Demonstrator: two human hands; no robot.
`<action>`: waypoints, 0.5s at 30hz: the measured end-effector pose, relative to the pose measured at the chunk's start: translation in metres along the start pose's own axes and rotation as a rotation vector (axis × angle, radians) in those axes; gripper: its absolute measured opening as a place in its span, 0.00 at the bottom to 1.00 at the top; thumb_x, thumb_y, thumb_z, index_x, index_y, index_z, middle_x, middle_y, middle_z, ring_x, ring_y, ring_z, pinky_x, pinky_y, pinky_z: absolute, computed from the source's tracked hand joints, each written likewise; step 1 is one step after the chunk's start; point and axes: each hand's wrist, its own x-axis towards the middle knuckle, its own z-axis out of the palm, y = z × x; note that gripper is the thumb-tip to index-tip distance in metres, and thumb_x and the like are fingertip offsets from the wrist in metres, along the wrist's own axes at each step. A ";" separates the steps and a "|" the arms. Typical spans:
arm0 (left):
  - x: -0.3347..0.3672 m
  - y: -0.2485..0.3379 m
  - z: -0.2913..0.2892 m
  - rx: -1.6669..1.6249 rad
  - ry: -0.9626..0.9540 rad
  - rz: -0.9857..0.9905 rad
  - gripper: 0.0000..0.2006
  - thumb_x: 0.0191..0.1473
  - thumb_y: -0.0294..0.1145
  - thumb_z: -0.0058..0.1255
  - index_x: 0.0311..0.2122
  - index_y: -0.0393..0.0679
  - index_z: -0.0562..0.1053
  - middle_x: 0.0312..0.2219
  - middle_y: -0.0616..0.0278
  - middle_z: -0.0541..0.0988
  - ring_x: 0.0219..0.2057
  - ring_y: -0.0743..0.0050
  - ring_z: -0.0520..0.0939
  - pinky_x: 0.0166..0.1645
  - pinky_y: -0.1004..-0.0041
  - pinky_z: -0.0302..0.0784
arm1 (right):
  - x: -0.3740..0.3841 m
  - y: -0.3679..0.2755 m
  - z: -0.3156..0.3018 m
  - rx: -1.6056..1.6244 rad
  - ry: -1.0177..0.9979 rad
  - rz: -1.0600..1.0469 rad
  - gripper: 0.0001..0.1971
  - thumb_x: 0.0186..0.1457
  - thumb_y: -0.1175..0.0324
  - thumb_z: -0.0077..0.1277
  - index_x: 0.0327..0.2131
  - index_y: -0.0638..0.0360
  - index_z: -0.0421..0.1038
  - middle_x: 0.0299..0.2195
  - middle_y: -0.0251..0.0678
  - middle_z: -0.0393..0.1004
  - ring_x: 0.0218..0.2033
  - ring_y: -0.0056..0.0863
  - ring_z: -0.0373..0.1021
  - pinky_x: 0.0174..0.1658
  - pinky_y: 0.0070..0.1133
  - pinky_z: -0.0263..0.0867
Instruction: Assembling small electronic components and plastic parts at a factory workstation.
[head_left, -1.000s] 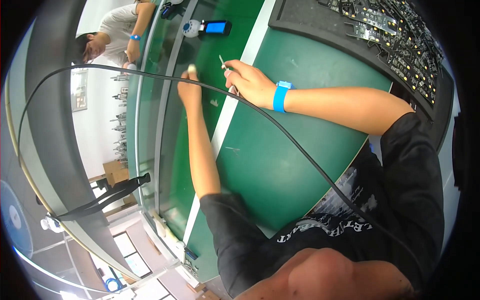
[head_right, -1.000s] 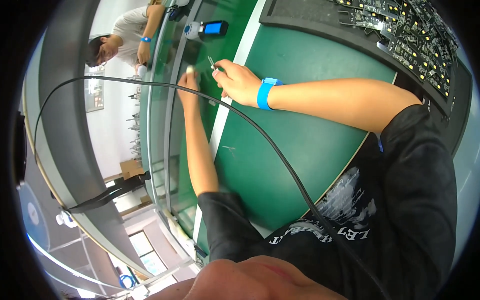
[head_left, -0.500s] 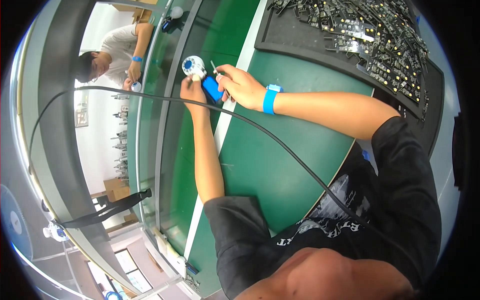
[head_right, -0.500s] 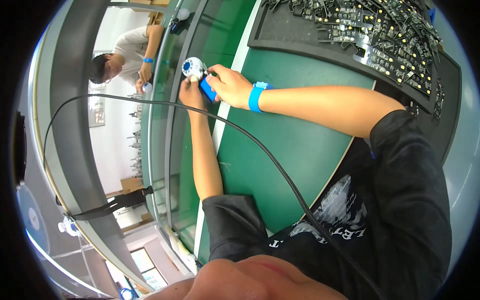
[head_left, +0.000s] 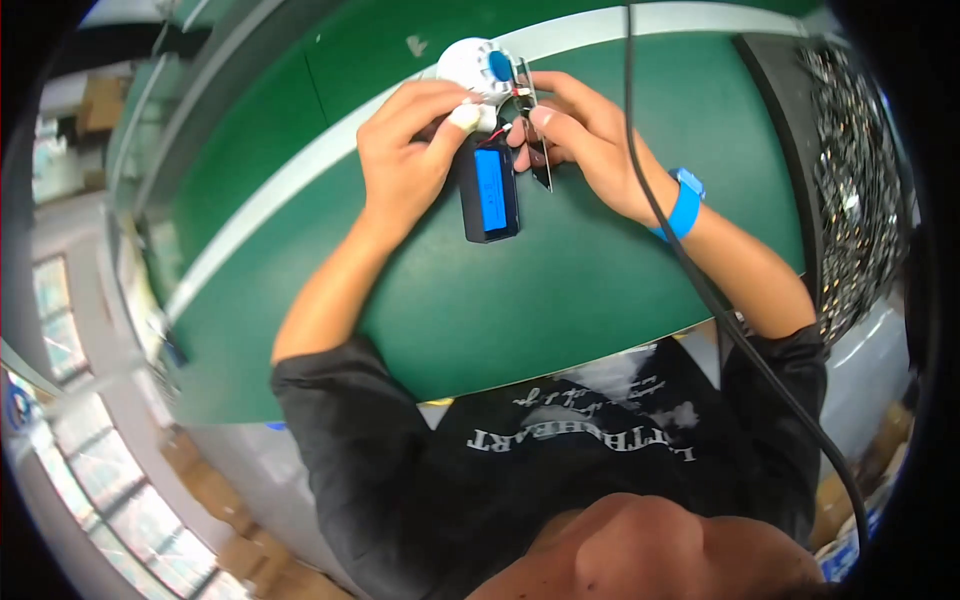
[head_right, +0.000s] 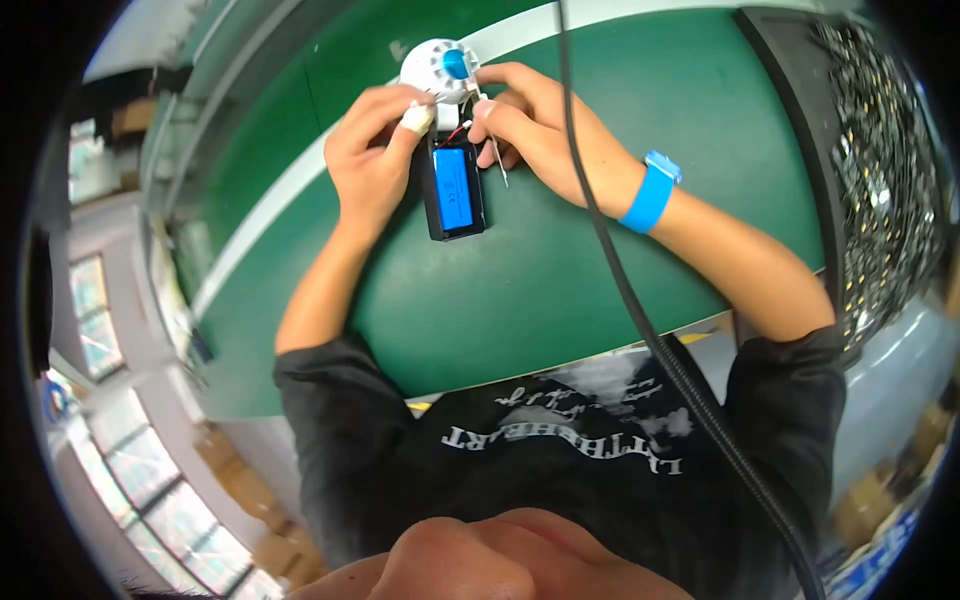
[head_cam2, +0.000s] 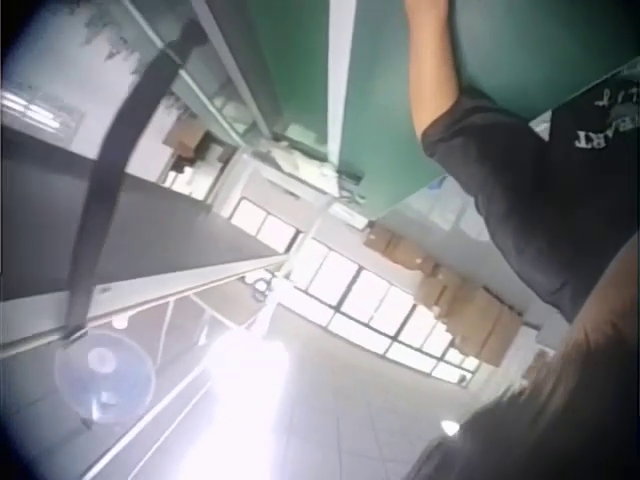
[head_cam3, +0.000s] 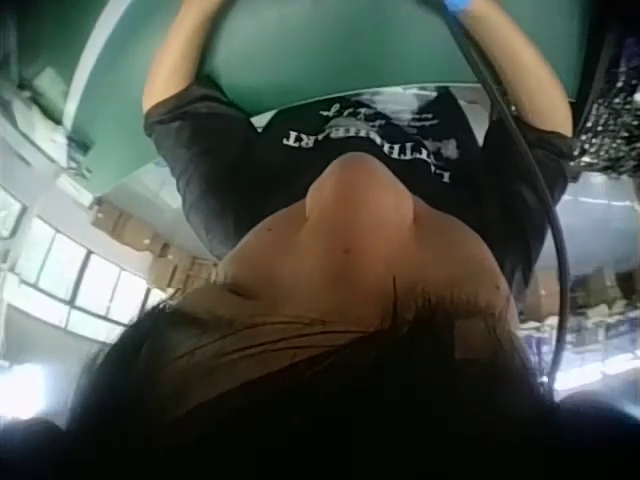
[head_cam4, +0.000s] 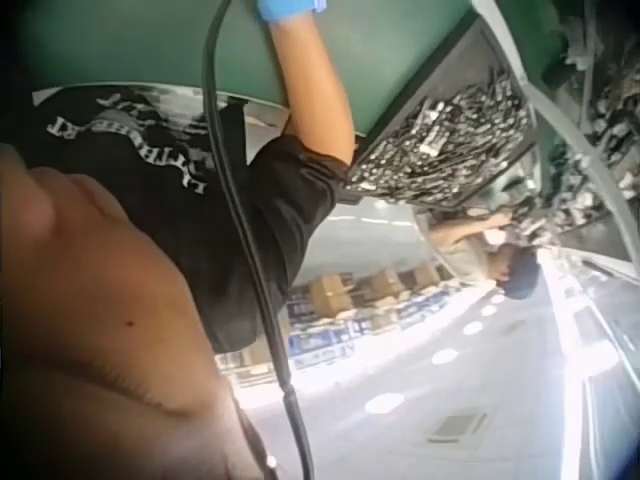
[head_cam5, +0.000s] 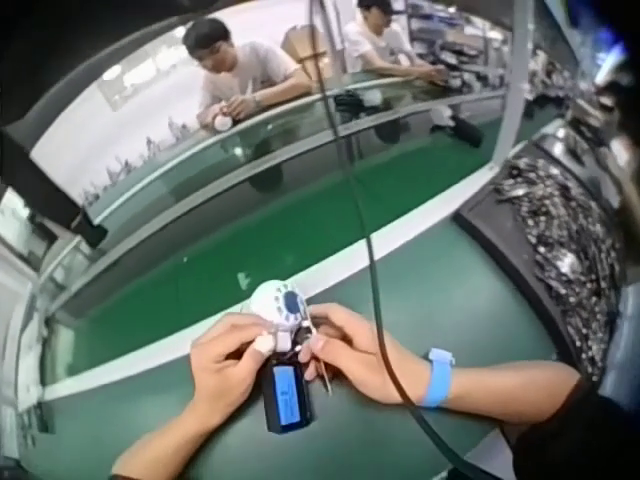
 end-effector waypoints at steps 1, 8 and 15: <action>0.000 0.000 -0.001 -0.037 -0.017 0.035 0.06 0.55 0.21 0.58 0.38 0.37 0.82 0.36 0.58 0.83 0.36 0.73 0.83 0.38 0.77 0.79 | 0.000 0.002 0.005 -0.026 0.008 -0.002 0.21 0.69 0.66 0.39 0.60 0.67 0.60 0.41 0.40 0.75 0.37 0.26 0.75 0.43 0.23 0.72; -0.013 0.011 -0.001 -0.229 -0.129 -0.087 0.08 0.55 0.20 0.57 0.41 0.35 0.81 0.36 0.58 0.84 0.38 0.71 0.84 0.45 0.75 0.79 | -0.004 0.007 0.009 -0.086 0.049 0.053 0.22 0.69 0.66 0.38 0.62 0.64 0.58 0.43 0.41 0.75 0.39 0.29 0.75 0.44 0.23 0.72; -0.018 0.016 0.003 -0.234 -0.055 -0.089 0.07 0.53 0.21 0.60 0.39 0.36 0.82 0.36 0.59 0.85 0.35 0.75 0.83 0.41 0.77 0.79 | -0.014 -0.003 0.010 -0.346 0.043 -0.137 0.25 0.68 0.69 0.38 0.67 0.61 0.55 0.39 0.39 0.75 0.31 0.22 0.71 0.38 0.21 0.69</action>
